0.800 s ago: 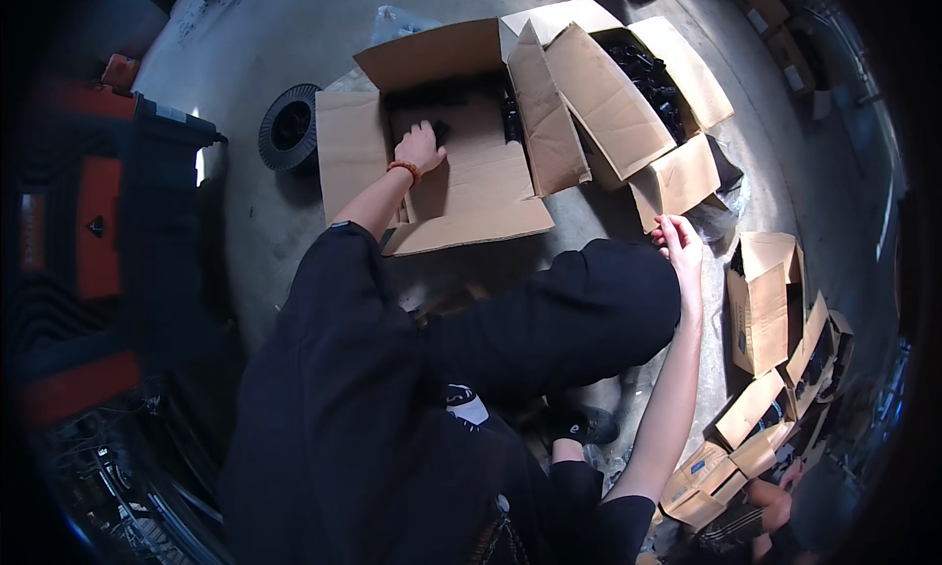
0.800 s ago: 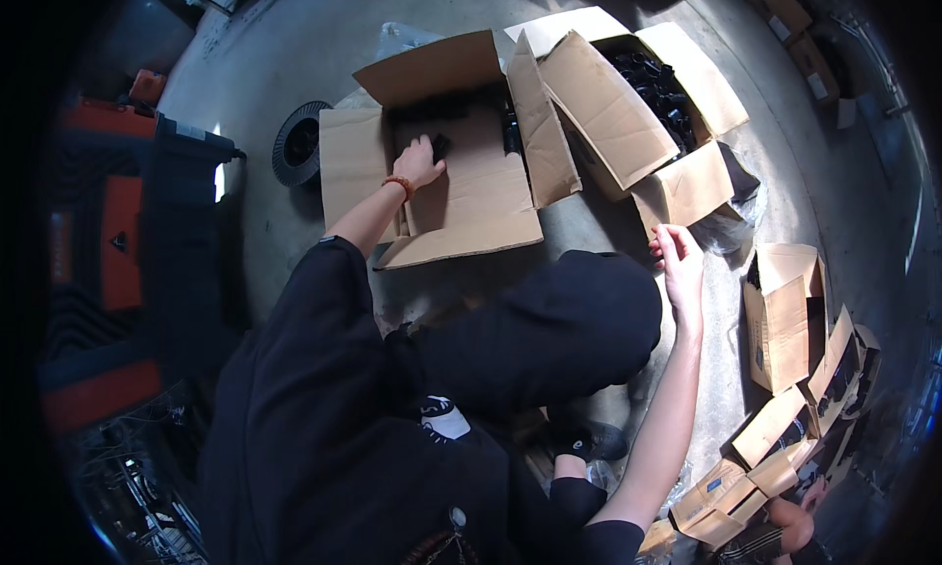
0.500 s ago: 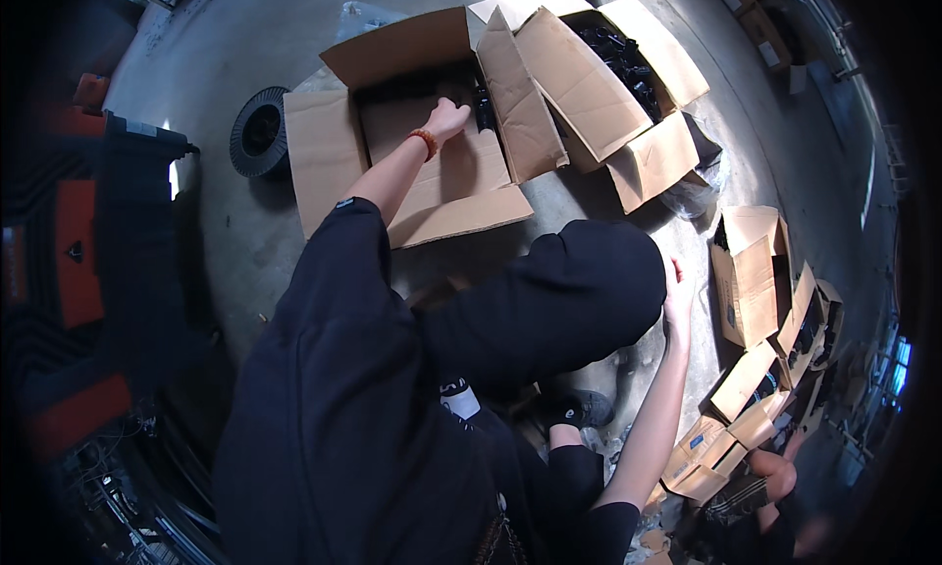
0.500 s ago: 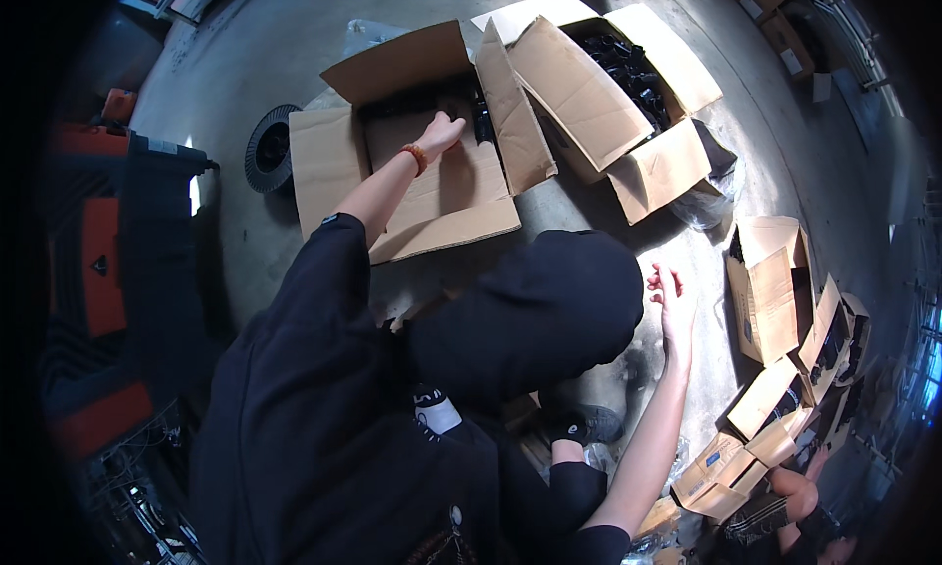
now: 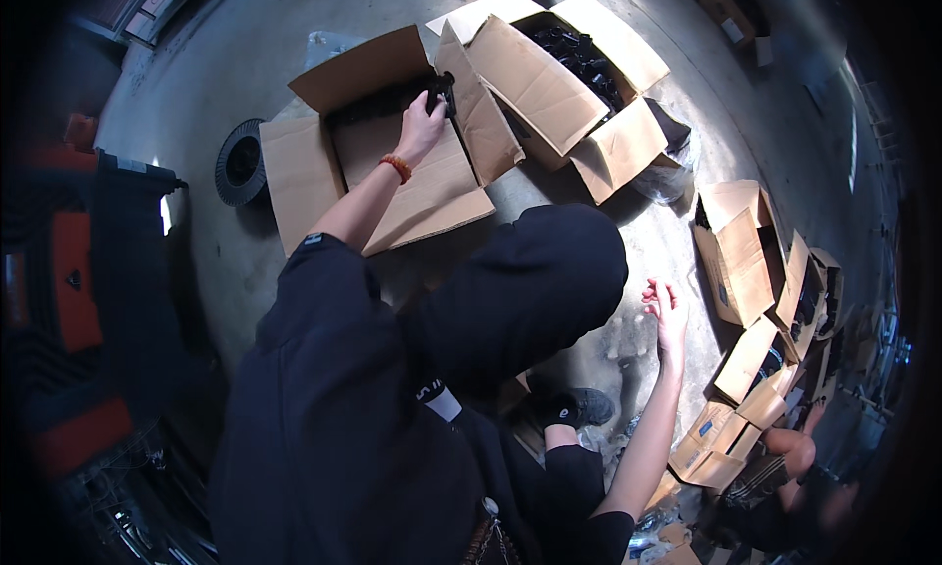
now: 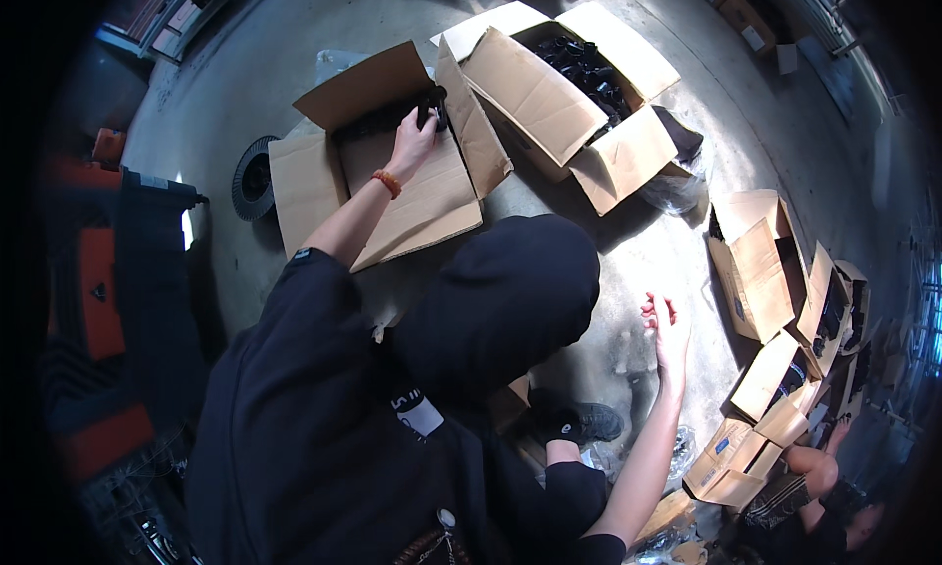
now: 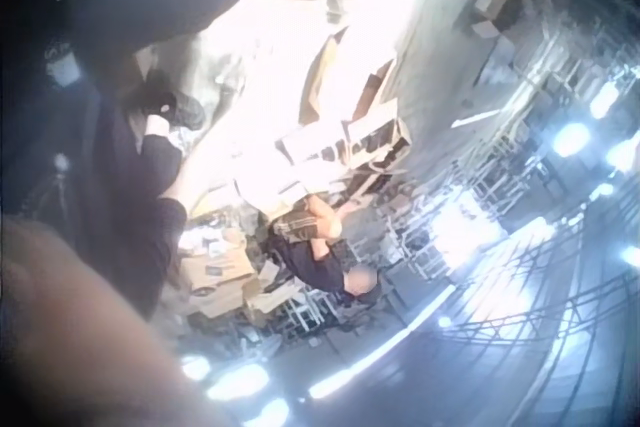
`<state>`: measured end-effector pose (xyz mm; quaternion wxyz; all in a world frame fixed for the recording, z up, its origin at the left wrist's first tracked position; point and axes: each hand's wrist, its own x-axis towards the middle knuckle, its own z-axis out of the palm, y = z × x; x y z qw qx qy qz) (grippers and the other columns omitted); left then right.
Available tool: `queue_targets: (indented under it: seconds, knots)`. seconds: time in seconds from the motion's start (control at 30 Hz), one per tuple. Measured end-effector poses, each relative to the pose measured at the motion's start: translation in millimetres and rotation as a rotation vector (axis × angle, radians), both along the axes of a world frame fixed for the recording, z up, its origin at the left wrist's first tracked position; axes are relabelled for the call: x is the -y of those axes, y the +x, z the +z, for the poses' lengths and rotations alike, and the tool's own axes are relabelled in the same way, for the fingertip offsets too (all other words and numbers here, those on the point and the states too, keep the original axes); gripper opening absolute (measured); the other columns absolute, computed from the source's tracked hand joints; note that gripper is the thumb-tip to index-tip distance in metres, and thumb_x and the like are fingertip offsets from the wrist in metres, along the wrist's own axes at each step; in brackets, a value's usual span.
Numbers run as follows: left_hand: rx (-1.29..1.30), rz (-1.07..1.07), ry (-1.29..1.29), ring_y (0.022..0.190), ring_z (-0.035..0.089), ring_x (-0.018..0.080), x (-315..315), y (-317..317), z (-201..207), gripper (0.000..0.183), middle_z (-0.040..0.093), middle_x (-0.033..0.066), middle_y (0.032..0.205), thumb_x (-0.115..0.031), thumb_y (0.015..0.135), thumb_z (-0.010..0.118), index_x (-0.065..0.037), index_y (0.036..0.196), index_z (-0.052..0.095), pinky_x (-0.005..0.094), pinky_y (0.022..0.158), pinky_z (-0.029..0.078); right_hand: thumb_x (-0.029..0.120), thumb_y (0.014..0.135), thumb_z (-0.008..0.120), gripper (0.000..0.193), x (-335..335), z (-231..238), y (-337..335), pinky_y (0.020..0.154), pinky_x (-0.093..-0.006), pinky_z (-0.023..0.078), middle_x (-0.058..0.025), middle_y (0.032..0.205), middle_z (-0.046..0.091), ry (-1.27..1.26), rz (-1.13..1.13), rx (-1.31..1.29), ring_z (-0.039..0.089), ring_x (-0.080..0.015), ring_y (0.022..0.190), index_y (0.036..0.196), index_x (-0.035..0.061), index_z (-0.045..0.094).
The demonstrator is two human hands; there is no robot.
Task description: The person picks up a small black plastic component from a box, inserts a small silver metal pin or screw into it by hand, and then places the assembled part into a plastic bag.
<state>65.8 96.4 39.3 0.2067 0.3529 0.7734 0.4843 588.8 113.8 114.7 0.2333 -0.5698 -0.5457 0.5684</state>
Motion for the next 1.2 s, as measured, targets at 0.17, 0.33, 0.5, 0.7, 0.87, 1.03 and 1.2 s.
queue_targets:
  seconds: [0.17,0.33,0.5,0.7,0.87,1.03,1.2]
  knots:
    - [-0.380,-0.701,0.367,0.057,0.057,0.0236,-30,108,205,0.016,0.058,0.0129,0.067,-0.010,0.089,0.063,0.000,0.094,0.052,0.0345,0.055,0.043,0.031,0.100,0.051,0.033,-22,43,-25,0.064,-0.0227,0.048,-0.0054,0.087,0.065,0.214,0.042,-0.087,0.061,-0.0103,0.078,0.108,0.0004,0.063]
    - [-0.841,-1.443,0.490,0.076,0.063,0.0311,-67,270,300,0.046,0.061,0.0113,0.081,-0.007,0.070,0.069,-0.009,0.114,0.055,0.0401,0.065,0.050,0.058,0.099,0.035,0.065,-21,153,-17,0.069,-0.0300,0.053,-0.0100,0.096,0.066,0.090,0.003,-0.638,0.064,-0.0160,0.084,0.115,0.0001,0.059]
    - [-1.116,-1.688,0.781,0.071,0.068,0.0262,-71,428,294,0.044,0.068,0.0083,0.086,-0.015,0.081,0.066,-0.012,0.123,0.055,0.0348,0.059,0.053,0.060,0.097,0.040,0.065,41,184,97,0.079,-0.0335,0.057,-0.0116,0.113,0.062,0.109,-0.201,-0.724,0.065,-0.0171,0.095,0.129,0.0048,0.053]
    - [-0.636,-2.069,0.475,0.078,0.067,0.0354,-39,528,257,0.033,0.066,0.0193,0.079,-0.020,0.086,0.065,-0.002,0.110,0.050,0.0415,0.067,0.053,0.021,0.100,0.053,0.050,131,163,166,0.084,-0.0320,0.054,-0.0155,0.123,0.051,0.128,-0.413,-0.744,0.066,-0.0234,0.098,0.141,0.0026,0.032]
    - [-0.315,-2.051,-0.058,0.075,0.063,0.0181,-28,546,218,0.047,0.065,0.0113,0.085,-0.037,0.093,0.063,0.002,0.116,0.049,0.0320,0.068,0.050,0.024,0.103,0.045,0.031,145,102,176,0.073,-0.0283,0.056,-0.0101,0.109,0.061,0.109,-0.622,-0.825,0.068,-0.0186,0.088,0.125,0.0031,0.049]
    - [-0.070,-2.275,-0.117,0.091,0.061,0.0221,-38,529,181,0.053,0.063,0.0185,0.094,-0.030,0.097,0.055,0.006,0.133,0.039,0.0344,0.083,0.048,0.024,0.100,0.049,0.022,129,72,200,0.064,-0.0301,0.057,-0.0045,0.094,0.061,-0.014,-0.729,-0.495,0.064,-0.0127,0.083,0.118,0.0141,0.054]
    - [-0.142,-2.249,-0.336,0.073,0.062,0.0132,-42,507,187,0.056,0.066,0.0103,0.078,-0.007,0.086,0.067,-0.002,0.136,0.041,0.0304,0.067,0.049,0.021,0.098,0.049,0.017,130,56,208,0.061,-0.0348,0.059,-0.0060,0.096,0.061,-0.173,-0.668,-0.567,0.066,-0.0165,0.080,0.112,0.0115,0.050]
